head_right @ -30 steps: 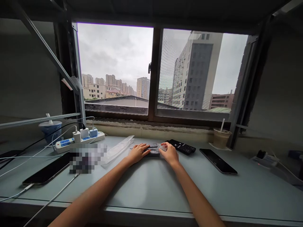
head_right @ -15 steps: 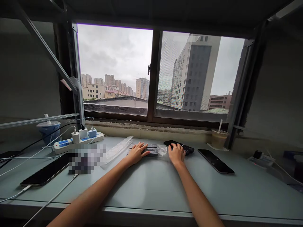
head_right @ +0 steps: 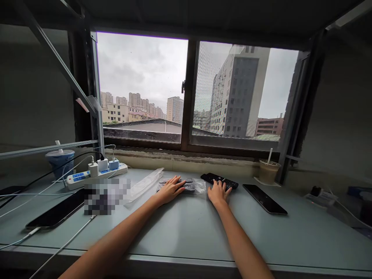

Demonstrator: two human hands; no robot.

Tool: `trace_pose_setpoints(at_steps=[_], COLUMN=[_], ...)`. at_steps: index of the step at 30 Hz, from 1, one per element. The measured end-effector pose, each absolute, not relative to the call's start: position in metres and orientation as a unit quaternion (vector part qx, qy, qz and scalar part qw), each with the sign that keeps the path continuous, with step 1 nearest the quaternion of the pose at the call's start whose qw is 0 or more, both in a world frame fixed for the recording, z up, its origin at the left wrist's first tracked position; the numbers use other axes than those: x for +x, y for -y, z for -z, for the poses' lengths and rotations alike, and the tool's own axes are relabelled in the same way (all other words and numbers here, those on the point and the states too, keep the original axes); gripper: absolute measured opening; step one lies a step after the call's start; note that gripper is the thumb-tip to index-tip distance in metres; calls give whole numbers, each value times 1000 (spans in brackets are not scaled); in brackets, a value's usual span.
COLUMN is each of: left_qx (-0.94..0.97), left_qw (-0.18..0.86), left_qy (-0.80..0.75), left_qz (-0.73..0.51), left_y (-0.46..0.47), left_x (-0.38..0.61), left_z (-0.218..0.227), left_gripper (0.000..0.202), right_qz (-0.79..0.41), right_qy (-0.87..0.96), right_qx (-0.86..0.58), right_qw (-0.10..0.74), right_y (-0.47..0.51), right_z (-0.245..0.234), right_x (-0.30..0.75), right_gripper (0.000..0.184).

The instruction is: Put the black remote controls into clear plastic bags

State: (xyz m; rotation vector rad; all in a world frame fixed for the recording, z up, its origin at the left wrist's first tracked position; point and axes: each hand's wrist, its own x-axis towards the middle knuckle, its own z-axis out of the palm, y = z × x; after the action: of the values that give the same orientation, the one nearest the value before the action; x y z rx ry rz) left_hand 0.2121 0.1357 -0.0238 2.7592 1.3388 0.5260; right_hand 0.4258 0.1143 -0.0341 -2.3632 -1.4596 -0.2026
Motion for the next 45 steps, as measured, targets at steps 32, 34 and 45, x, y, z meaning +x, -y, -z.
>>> trace_pose_setpoints(at_steps=[32,34,45], left_qx=[839,789,633], left_qw=[-6,-33,-31], left_qy=[-483,-545,-741], left_qz=[-250,-281,-222], left_y=[-138,-142,-167], left_x=[201,193,146], left_z=[10,5,18], left_gripper=[40,37,35], right_qz=[41,37,1], right_qy=[517,523,513], right_qx=[-821,-818,-834], right_qw=[240,235,203], right_y=[-115,-116,-111], right_z=[29,29,21], right_x=[434,435,432], right_gripper=[41,41,40])
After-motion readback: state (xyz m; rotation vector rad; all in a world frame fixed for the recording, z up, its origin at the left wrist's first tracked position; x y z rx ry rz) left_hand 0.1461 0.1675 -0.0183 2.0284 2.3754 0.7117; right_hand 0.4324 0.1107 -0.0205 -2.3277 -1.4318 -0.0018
